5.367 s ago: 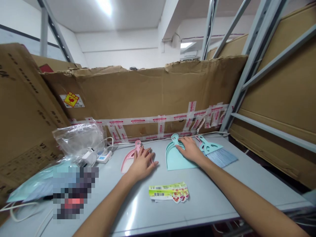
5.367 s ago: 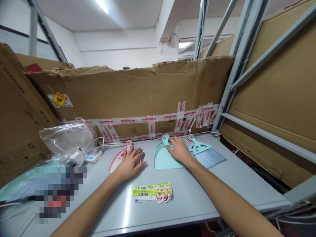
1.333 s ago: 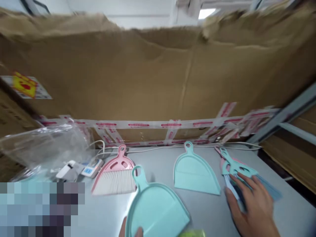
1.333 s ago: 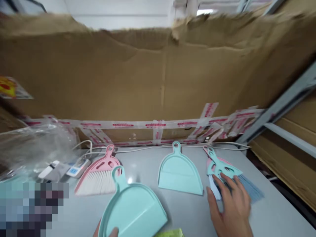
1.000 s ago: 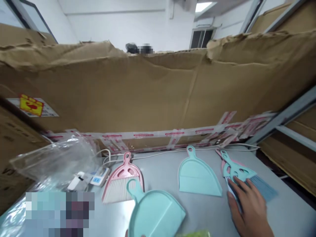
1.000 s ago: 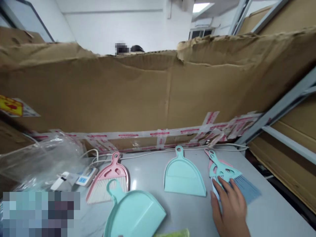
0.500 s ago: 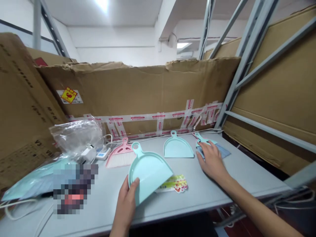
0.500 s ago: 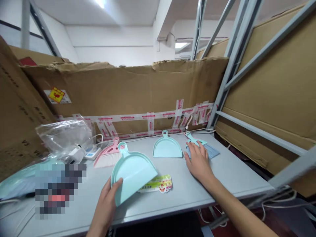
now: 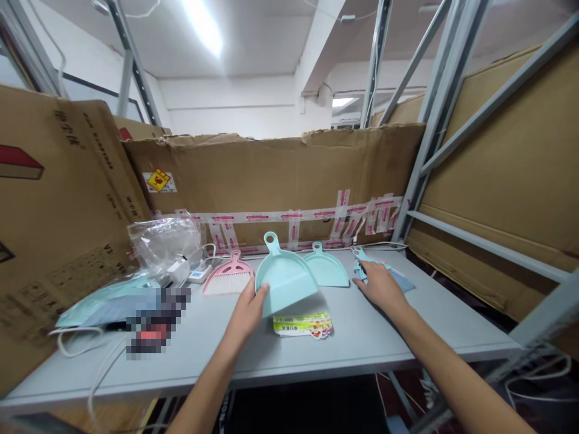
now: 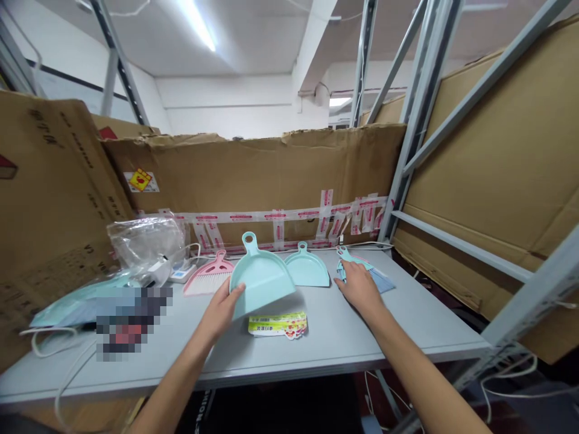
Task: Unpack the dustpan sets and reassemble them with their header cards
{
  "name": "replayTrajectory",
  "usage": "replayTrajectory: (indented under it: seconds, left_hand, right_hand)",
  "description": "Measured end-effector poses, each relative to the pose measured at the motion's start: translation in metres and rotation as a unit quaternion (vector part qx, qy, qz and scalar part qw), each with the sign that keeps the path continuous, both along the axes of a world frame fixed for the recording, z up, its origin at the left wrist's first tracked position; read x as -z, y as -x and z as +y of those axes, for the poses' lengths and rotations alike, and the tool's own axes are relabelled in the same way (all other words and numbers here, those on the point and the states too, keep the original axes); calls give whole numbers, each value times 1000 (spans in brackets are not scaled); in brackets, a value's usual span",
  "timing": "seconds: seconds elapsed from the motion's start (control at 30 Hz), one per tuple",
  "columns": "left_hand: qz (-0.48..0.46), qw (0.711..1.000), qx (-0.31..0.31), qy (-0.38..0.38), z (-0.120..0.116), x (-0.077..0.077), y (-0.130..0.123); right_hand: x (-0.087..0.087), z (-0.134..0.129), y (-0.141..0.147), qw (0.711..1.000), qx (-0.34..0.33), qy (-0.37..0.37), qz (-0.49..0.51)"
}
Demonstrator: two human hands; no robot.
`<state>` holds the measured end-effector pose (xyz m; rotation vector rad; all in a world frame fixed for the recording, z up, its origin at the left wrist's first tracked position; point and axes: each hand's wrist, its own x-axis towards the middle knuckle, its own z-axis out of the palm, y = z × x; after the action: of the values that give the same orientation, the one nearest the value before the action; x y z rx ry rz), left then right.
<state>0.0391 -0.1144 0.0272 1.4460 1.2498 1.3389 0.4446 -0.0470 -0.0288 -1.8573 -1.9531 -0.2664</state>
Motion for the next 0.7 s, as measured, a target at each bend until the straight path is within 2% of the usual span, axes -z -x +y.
replayTrajectory:
  seconds: [0.13,0.23,0.37,0.57,0.7]
  left_hand:
    - [8,999,-44,3,-35,27,-8]
    - [37,998,-41,20,-52,31,-10]
    - [24,998,-43,26,-56,28,-8]
    - [25,999,-45,7,-54,34,-3]
    - [-23,999,-50,-1,-52,36,-3]
  right_hand:
    - [8,-5,-7,1000,6,-11,17]
    - [4,-5,-10,1000,4,-5,23]
    - [-1,-5,-11,1000,8,-2,17]
    - [0,-13,-11,996,90,24,-1]
    - [-2,-15,-8,995,88,42,-11]
